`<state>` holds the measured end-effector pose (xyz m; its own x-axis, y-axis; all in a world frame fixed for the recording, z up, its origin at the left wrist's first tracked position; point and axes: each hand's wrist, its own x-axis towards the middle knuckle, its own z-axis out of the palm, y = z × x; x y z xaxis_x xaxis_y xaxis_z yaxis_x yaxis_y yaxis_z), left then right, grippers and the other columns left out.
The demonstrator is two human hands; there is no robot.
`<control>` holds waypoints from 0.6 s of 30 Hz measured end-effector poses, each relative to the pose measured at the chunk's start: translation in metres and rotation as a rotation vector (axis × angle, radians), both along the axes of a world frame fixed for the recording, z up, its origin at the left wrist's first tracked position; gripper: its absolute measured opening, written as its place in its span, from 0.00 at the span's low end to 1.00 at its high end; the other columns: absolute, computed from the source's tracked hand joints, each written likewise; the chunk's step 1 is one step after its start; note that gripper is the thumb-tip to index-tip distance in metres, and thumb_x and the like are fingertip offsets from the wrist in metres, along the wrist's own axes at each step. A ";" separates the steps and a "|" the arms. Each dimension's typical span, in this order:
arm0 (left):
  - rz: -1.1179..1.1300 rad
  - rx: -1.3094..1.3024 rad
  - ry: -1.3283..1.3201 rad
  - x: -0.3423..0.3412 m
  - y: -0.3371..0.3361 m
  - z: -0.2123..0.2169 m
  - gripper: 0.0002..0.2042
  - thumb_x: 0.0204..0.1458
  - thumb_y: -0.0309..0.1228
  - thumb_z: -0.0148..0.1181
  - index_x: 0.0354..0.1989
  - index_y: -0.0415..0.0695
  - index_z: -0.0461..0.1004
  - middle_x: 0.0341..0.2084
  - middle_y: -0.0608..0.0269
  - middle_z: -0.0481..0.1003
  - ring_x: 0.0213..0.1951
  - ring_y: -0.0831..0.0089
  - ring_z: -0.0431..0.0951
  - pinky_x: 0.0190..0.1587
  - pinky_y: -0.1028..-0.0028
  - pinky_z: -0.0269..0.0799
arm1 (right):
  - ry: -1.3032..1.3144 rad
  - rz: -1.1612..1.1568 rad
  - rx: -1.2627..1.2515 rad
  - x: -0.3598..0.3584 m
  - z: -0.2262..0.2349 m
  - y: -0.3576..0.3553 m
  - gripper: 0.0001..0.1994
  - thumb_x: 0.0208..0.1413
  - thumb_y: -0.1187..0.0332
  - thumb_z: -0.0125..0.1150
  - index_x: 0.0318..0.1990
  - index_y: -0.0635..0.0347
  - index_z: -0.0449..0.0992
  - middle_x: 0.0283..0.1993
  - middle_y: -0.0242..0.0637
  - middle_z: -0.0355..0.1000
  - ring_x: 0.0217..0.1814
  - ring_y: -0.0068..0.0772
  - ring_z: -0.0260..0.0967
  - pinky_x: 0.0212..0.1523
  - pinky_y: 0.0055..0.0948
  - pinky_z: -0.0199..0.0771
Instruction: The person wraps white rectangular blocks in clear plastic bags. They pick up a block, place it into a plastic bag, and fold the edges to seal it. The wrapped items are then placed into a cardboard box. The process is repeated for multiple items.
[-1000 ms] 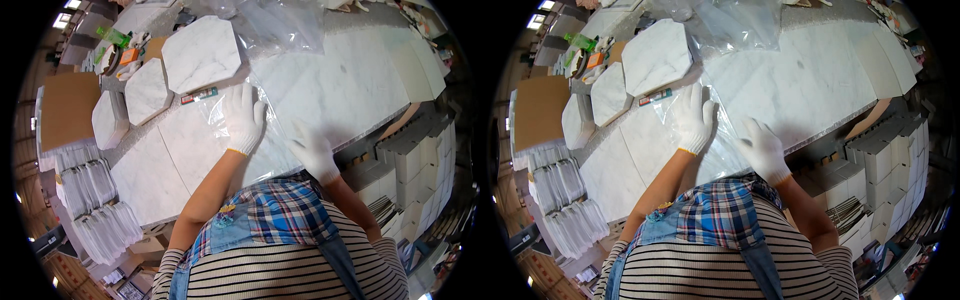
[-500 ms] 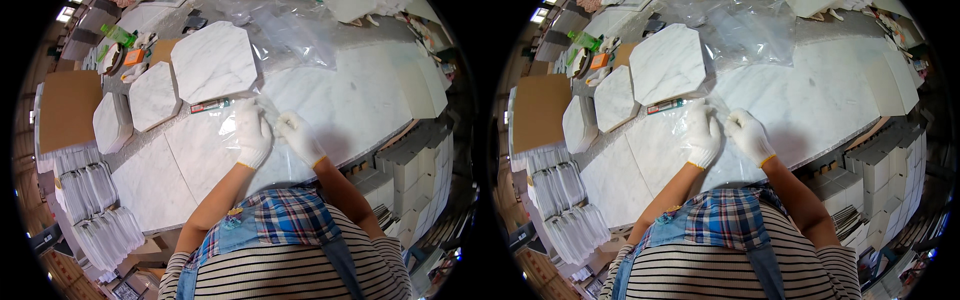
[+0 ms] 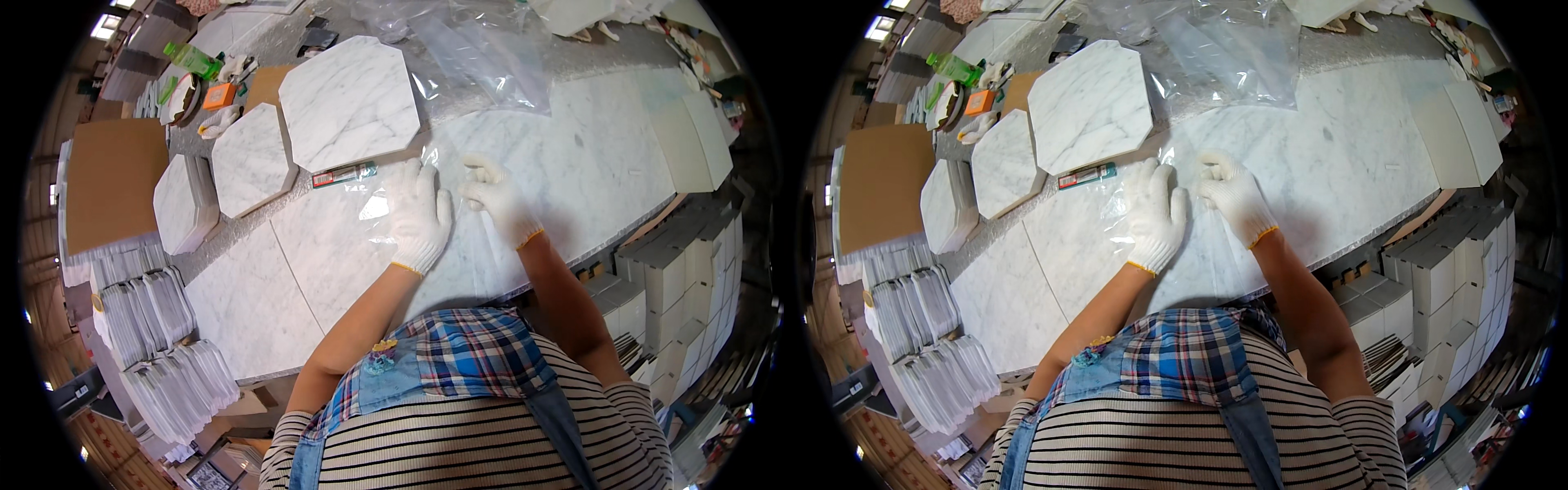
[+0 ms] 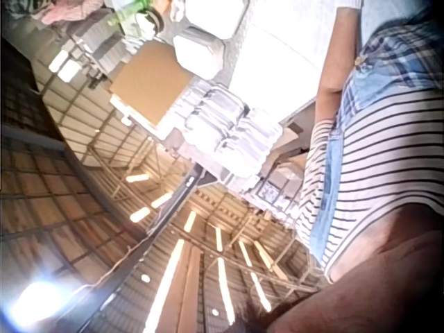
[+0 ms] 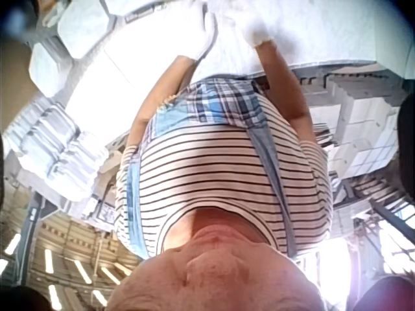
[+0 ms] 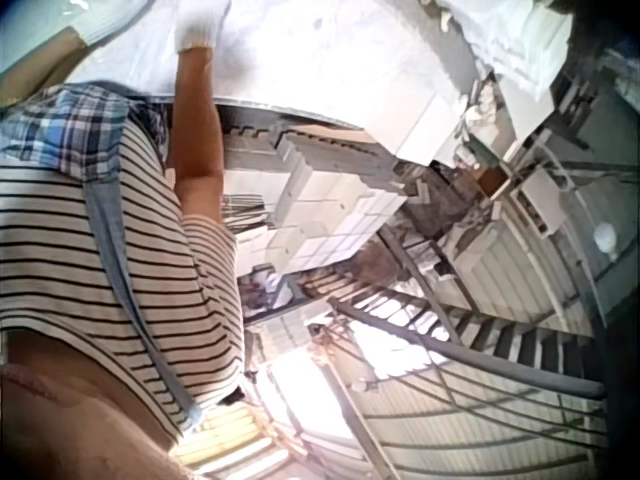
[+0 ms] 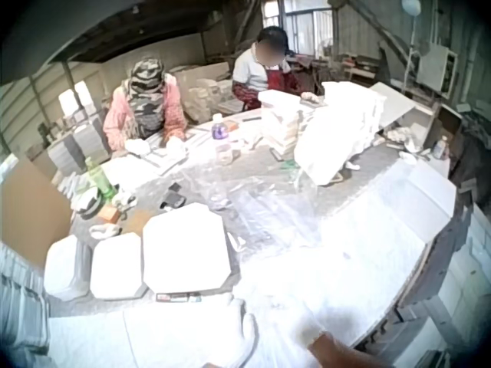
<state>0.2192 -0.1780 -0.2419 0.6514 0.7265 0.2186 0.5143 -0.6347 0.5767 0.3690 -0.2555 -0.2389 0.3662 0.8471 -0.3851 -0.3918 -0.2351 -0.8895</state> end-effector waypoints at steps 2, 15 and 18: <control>-0.031 -0.148 0.160 0.005 0.005 0.023 0.21 0.55 0.31 0.58 0.56 0.36 0.68 0.58 0.37 0.66 0.60 0.37 0.64 0.65 0.48 0.57 | 0.001 0.016 0.023 0.004 -0.006 0.004 0.22 0.55 0.77 0.58 0.59 0.70 0.70 0.37 0.31 0.72 0.34 0.17 0.66 0.36 0.19 0.69; -0.029 0.232 0.255 0.019 0.006 0.009 0.25 0.57 0.43 0.55 0.61 0.45 0.70 0.59 0.41 0.66 0.59 0.42 0.63 0.63 0.47 0.55 | -0.307 -0.121 -0.054 0.004 0.002 0.002 0.25 0.57 0.72 0.62 0.62 0.64 0.70 0.44 0.39 0.76 0.39 0.25 0.73 0.42 0.26 0.74; -0.022 0.279 0.273 0.021 0.006 0.002 0.26 0.56 0.44 0.56 0.61 0.45 0.70 0.58 0.42 0.67 0.58 0.44 0.64 0.63 0.48 0.55 | -0.594 -0.016 -0.126 0.000 -0.015 -0.026 0.23 0.56 0.66 0.65 0.59 0.63 0.73 0.43 0.43 0.79 0.41 0.33 0.77 0.43 0.30 0.76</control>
